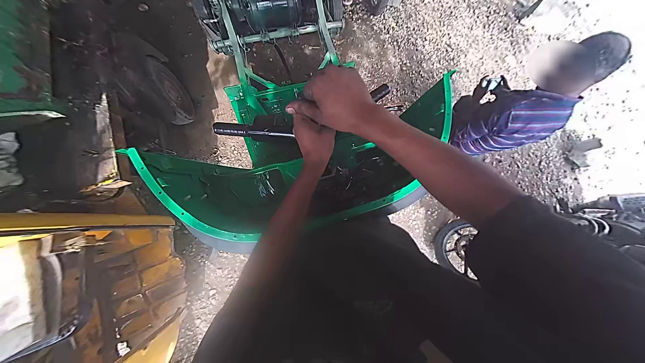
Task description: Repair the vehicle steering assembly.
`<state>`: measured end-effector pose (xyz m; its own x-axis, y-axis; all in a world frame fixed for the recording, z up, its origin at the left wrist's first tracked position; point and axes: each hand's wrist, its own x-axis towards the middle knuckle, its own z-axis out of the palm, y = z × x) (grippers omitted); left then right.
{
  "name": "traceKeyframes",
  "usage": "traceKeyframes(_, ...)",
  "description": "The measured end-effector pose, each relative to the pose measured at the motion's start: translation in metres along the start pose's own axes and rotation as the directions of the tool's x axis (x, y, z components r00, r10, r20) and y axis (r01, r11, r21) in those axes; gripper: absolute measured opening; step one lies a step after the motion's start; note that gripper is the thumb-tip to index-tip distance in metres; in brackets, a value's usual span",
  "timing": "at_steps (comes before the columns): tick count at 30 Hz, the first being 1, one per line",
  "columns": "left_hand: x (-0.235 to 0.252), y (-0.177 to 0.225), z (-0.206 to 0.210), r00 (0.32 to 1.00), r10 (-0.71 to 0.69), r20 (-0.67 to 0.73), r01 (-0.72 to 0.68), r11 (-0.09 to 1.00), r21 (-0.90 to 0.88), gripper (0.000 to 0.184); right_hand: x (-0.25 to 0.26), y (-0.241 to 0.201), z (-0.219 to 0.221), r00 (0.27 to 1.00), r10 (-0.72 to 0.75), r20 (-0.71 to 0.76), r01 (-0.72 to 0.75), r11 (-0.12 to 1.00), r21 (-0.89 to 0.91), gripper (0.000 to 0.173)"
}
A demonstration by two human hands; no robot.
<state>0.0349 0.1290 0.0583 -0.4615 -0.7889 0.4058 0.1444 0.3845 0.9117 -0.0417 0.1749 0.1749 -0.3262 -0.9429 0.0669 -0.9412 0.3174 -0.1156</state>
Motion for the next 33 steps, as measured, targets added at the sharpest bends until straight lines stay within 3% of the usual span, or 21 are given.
traceKeyframes(2, 0.008, -0.01, -0.001, 1.0, 0.021, 0.011, -0.018, 0.969, -0.248, 0.019, -0.005, 0.005, -0.005, 1.0, -0.019, -0.02, 0.022, 0.991, 0.135, 0.054)
traceKeyframes(4, 0.017, -0.016, -0.01, 0.963, -0.033, 0.269, 0.144, 0.903, -0.405, 0.021, -0.008, 0.009, -0.013, 0.998, -0.062, -0.027, 0.067, 0.97, 0.236, 0.043)
traceKeyframes(7, 0.034, -0.022, -0.025, 0.682, 0.018, 0.731, 0.452, 0.775, -0.441, 0.021, -0.012, 0.015, -0.017, 0.967, -0.256, -0.022, 0.25, 0.921, 0.3, 0.023)
traceKeyframes(8, 0.04, -0.028, -0.028, 0.602, 0.077, 0.795, 0.499, 0.741, -0.449, 0.022, -0.012, 0.015, -0.017, 0.956, -0.292, 0.005, 0.279, 0.917, 0.285, 0.018)
traceKeyframes(10, 0.049, -0.036, -0.032, 0.528, 0.178, 0.83, 0.52, 0.705, -0.482, 0.022, -0.014, 0.013, -0.02, 0.953, -0.301, 0.043, 0.281, 0.924, 0.26, 0.022)
traceKeyframes(12, 0.047, -0.03, -0.03, 0.568, 0.138, 0.811, 0.476, 0.749, -0.461, 0.024, -0.016, 0.015, -0.018, 0.957, -0.29, 0.028, 0.277, 0.937, 0.214, 0.017)
traceKeyframes(14, 0.036, -0.016, -0.029, 0.687, 0.041, 0.725, 0.376, 0.834, -0.403, 0.028, -0.017, 0.022, -0.015, 0.962, -0.274, 0.015, 0.266, 0.943, 0.202, 0.015)
traceKeyframes(17, 0.016, 0.005, -0.024, 0.851, -0.01, 0.525, 0.185, 0.941, -0.282, 0.057, -0.015, 0.031, -0.011, 0.969, -0.247, -0.014, 0.244, 0.944, 0.221, 0.022)
traceKeyframes(19, 0.001, 0.02, -0.015, 0.929, -0.069, 0.363, 0.146, 0.971, -0.189, 0.07, -0.014, 0.032, -0.009, 0.971, -0.236, -0.031, 0.237, 0.948, 0.213, 0.03)
traceKeyframes(22, -0.012, 0.03, -0.008, 0.965, -0.097, 0.243, 0.141, 0.975, -0.174, 0.079, -0.014, 0.025, -0.002, 0.972, -0.221, -0.081, 0.233, 0.952, 0.198, 0.039)
traceKeyframes(26, 0.001, 0.005, -0.015, 0.966, 0.031, 0.258, 0.052, 0.95, -0.308, 0.053, -0.017, 0.016, 0.013, 0.965, -0.162, -0.205, 0.213, 0.943, 0.255, 0.05)
traceKeyframes(28, 0.012, -0.004, -0.024, 0.904, 0.01, 0.428, 0.16, 0.919, -0.36, 0.053, -0.02, 0.013, 0.013, 0.974, -0.128, -0.185, 0.174, 0.951, 0.257, 0.054)
traceKeyframes(29, 0.02, -0.009, -0.031, 0.839, 0.021, 0.544, 0.232, 0.889, -0.393, 0.051, -0.022, 0.011, 0.011, 0.981, -0.116, -0.157, 0.155, 0.952, 0.263, 0.053)
traceKeyframes(31, 0.043, -0.023, -0.039, 0.621, 0.155, 0.768, 0.378, 0.799, -0.467, 0.04, -0.021, 0.009, 0.005, 0.983, -0.133, -0.126, 0.164, 0.945, 0.282, 0.045)
traceKeyframes(33, 0.057, -0.031, -0.041, 0.432, 0.279, 0.858, 0.471, 0.742, -0.478, 0.033, -0.023, 0.009, 0.001, 0.979, -0.178, -0.1, 0.2, 0.936, 0.29, 0.034)
